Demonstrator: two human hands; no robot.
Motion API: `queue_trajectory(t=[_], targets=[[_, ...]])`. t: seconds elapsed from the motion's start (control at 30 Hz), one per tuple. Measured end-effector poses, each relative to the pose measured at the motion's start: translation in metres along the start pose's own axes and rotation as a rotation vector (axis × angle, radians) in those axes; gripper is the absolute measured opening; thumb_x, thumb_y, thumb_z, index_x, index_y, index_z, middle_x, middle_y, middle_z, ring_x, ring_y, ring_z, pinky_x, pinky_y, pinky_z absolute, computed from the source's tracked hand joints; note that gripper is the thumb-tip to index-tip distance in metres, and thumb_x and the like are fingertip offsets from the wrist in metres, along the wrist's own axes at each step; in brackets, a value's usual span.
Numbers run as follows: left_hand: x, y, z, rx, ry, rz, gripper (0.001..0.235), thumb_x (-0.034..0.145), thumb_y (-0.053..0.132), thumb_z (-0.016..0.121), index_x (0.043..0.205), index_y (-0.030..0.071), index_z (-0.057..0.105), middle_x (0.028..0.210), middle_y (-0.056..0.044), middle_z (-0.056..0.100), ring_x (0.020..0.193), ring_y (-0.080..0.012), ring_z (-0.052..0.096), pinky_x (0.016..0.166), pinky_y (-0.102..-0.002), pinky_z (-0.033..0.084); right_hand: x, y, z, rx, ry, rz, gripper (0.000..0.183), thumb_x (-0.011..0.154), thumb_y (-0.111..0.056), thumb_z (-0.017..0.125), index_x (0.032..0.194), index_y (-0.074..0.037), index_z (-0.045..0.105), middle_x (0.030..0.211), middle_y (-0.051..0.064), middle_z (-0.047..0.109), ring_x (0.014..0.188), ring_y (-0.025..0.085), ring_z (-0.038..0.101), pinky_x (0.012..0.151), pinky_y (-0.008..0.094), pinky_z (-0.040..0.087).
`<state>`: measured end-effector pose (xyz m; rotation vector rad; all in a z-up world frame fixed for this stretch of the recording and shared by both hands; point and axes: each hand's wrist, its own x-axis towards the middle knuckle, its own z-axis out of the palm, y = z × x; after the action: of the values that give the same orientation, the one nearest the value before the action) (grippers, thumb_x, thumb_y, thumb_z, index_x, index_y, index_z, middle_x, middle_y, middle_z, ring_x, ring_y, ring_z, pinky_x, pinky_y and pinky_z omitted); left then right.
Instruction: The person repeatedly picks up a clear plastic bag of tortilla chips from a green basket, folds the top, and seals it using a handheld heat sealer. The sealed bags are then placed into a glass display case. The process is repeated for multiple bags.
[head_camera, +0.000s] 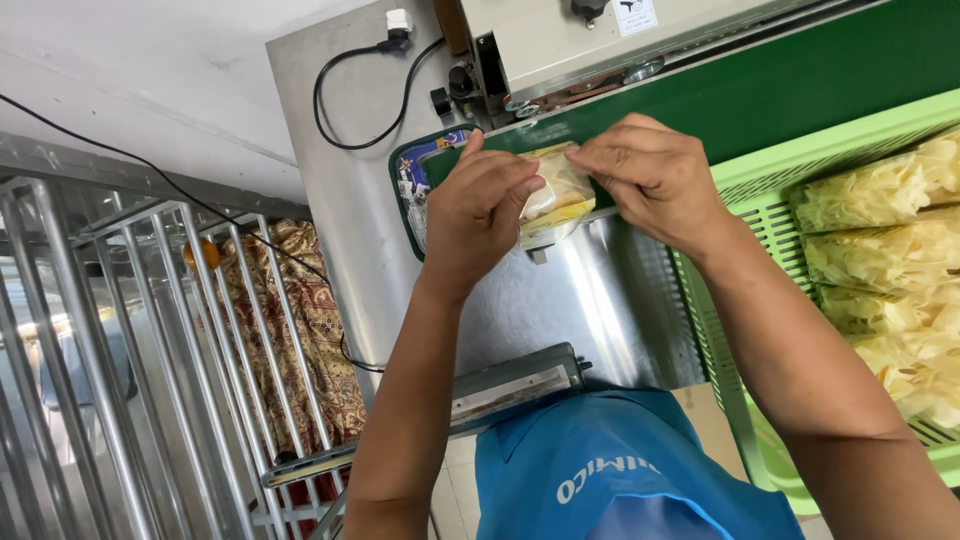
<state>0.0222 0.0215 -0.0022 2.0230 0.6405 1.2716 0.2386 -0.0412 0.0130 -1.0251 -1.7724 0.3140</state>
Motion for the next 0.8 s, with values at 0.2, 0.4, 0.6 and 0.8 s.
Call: queue_trajectory(t=[0.2, 0.4, 0.6, 0.8], targets=[[0.002, 0.002, -0.001, 0.012, 0.014, -0.014, 0.011, 0.093, 0.012, 0.080, 0.102, 0.006, 0.079, 0.094, -0.011, 0.079, 0.093, -0.0316, 0.077, 0.116, -0.050, 0.039, 0.002, 0.000, 0.002, -0.058, 0.008, -0.059, 0.009, 0.103, 0.005, 0.070, 0.102, 0.004, 0.079, 0.099, 0.021, 0.076, 0.082, 0.043, 0.070, 0.070, 0.049, 0.057], [-0.001, 0.000, 0.001, 0.041, 0.057, -0.007, 0.012, 0.090, 0.012, 0.083, 0.099, 0.005, 0.080, 0.088, -0.010, 0.079, 0.090, -0.0288, 0.078, 0.115, -0.046, 0.041, -0.005, 0.005, 0.005, -0.041, 0.045, -0.096, 0.012, 0.100, 0.009, 0.069, 0.101, 0.003, 0.080, 0.094, 0.018, 0.076, 0.079, 0.040, 0.069, 0.068, 0.046, 0.056], [-0.008, 0.019, 0.007, 0.099, 0.055, 0.012, 0.012, 0.091, 0.012, 0.082, 0.100, 0.003, 0.080, 0.085, -0.012, 0.078, 0.091, -0.0315, 0.078, 0.115, -0.048, 0.040, -0.014, 0.001, -0.002, -0.026, 0.066, -0.108, 0.016, 0.096, 0.012, 0.072, 0.098, -0.001, 0.081, 0.090, 0.014, 0.077, 0.078, 0.037, 0.070, 0.069, 0.043, 0.057], [-0.044, 0.063, 0.000, 0.283, 0.007, 0.010, 0.017, 0.094, 0.019, 0.078, 0.101, 0.004, 0.077, 0.086, -0.012, 0.075, 0.095, -0.0314, 0.073, 0.118, -0.047, 0.037, -0.036, -0.048, -0.012, 0.090, -0.031, -0.010, 0.017, 0.096, 0.010, 0.074, 0.107, -0.002, 0.079, 0.093, 0.014, 0.077, 0.078, 0.037, 0.069, 0.071, 0.046, 0.056]])
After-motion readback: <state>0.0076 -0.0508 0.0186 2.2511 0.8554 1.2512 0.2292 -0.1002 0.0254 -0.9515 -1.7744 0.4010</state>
